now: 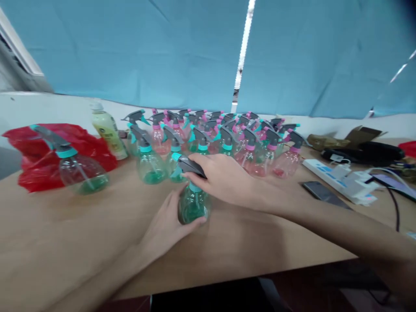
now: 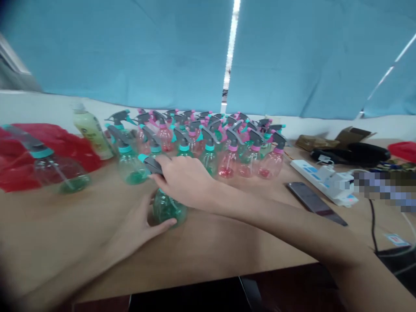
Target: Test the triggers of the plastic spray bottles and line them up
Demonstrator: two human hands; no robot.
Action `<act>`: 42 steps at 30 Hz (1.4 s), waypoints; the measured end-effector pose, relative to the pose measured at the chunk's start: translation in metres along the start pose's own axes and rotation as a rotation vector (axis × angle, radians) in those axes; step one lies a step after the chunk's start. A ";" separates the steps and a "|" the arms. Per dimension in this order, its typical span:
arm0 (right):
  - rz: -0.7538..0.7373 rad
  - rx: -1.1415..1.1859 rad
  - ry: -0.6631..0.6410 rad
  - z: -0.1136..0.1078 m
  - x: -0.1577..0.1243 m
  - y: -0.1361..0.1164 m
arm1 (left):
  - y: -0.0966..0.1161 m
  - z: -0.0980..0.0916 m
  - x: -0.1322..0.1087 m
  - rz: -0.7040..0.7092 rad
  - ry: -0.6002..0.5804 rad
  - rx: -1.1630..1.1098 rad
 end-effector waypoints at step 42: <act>0.095 1.034 0.249 0.019 -0.034 0.131 | 0.034 0.069 0.084 0.333 -0.378 0.112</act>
Point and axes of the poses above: each hand's wrist, its own x-axis towards the middle knuckle, its own z-axis out of the palm, y = z × x, the point moved 1 cm from there along x, towards the middle knuckle, and after that the axes turned 13 degrees about x, right-handed, at the moved point
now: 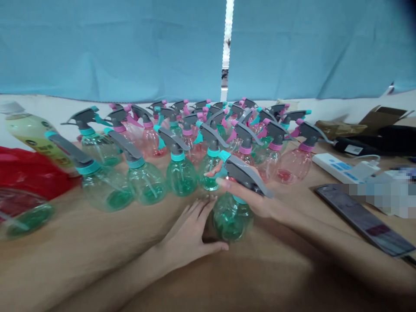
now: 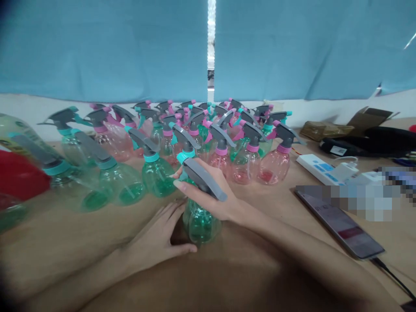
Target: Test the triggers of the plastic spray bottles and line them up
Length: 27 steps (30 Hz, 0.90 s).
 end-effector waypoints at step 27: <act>-0.070 -0.005 -0.028 0.002 -0.001 0.006 | 0.003 0.001 0.001 0.023 -0.046 0.073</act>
Point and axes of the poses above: each hand's wrist, its own x-axis towards the middle knuckle, its own z-axis out of the palm, y = z × x, the point moved 1 cm from there along x, towards the middle knuckle, and after that the axes turned 13 degrees about x, right-handed, at the moved point
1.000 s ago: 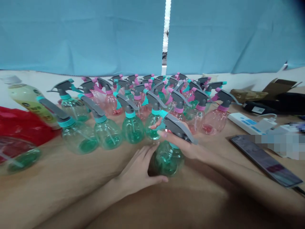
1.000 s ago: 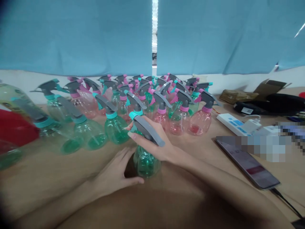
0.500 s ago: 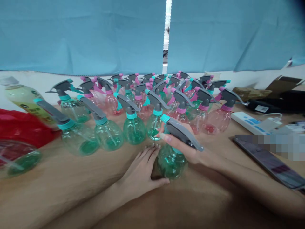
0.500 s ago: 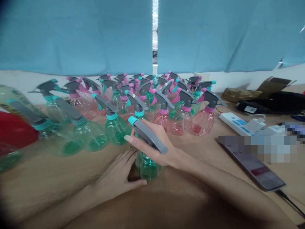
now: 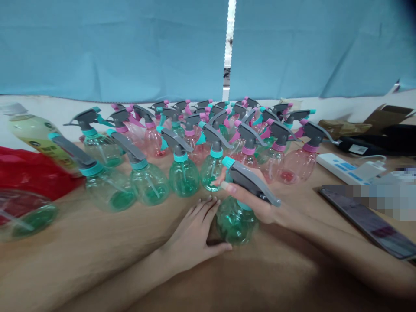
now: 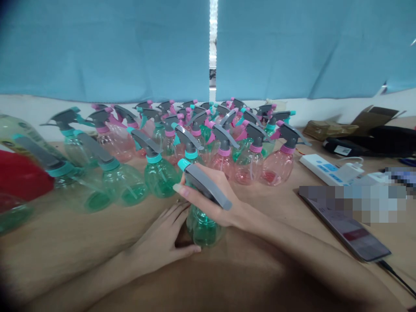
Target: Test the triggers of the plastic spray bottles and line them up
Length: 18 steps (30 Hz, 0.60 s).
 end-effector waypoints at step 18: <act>0.093 0.021 0.039 0.001 -0.004 -0.002 | 0.001 0.001 -0.001 -0.005 -0.007 0.059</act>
Point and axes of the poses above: each hand's wrist, its own x-axis towards the middle knuckle, its own z-axis out of the palm, y = z × x, the point moved 1 cm from there along x, towards the middle knuckle, and after that the axes turned 13 degrees about x, right-handed, at the moved point
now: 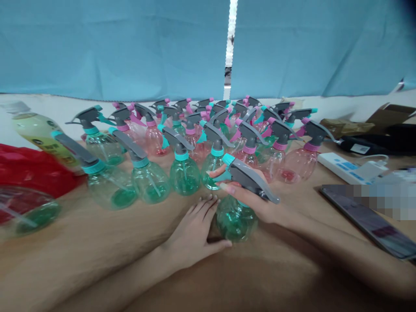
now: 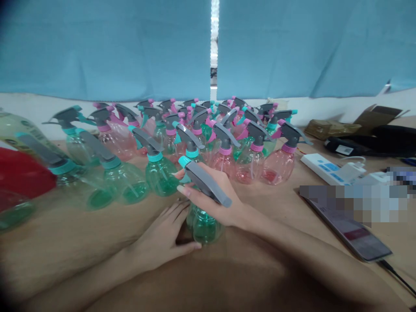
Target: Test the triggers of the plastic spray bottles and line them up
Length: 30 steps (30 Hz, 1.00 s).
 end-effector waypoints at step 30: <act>0.018 -0.034 -0.021 -0.001 -0.001 0.000 | -0.001 0.001 -0.001 0.021 0.051 -0.054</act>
Point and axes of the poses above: each hand's wrist, its own x-axis towards the middle knuckle, its own z-axis out of the palm, y = z × x, the point moved 1 cm from there along x, towards the middle knuckle, and after that the axes turned 13 degrees about x, right-handed, at the moved point
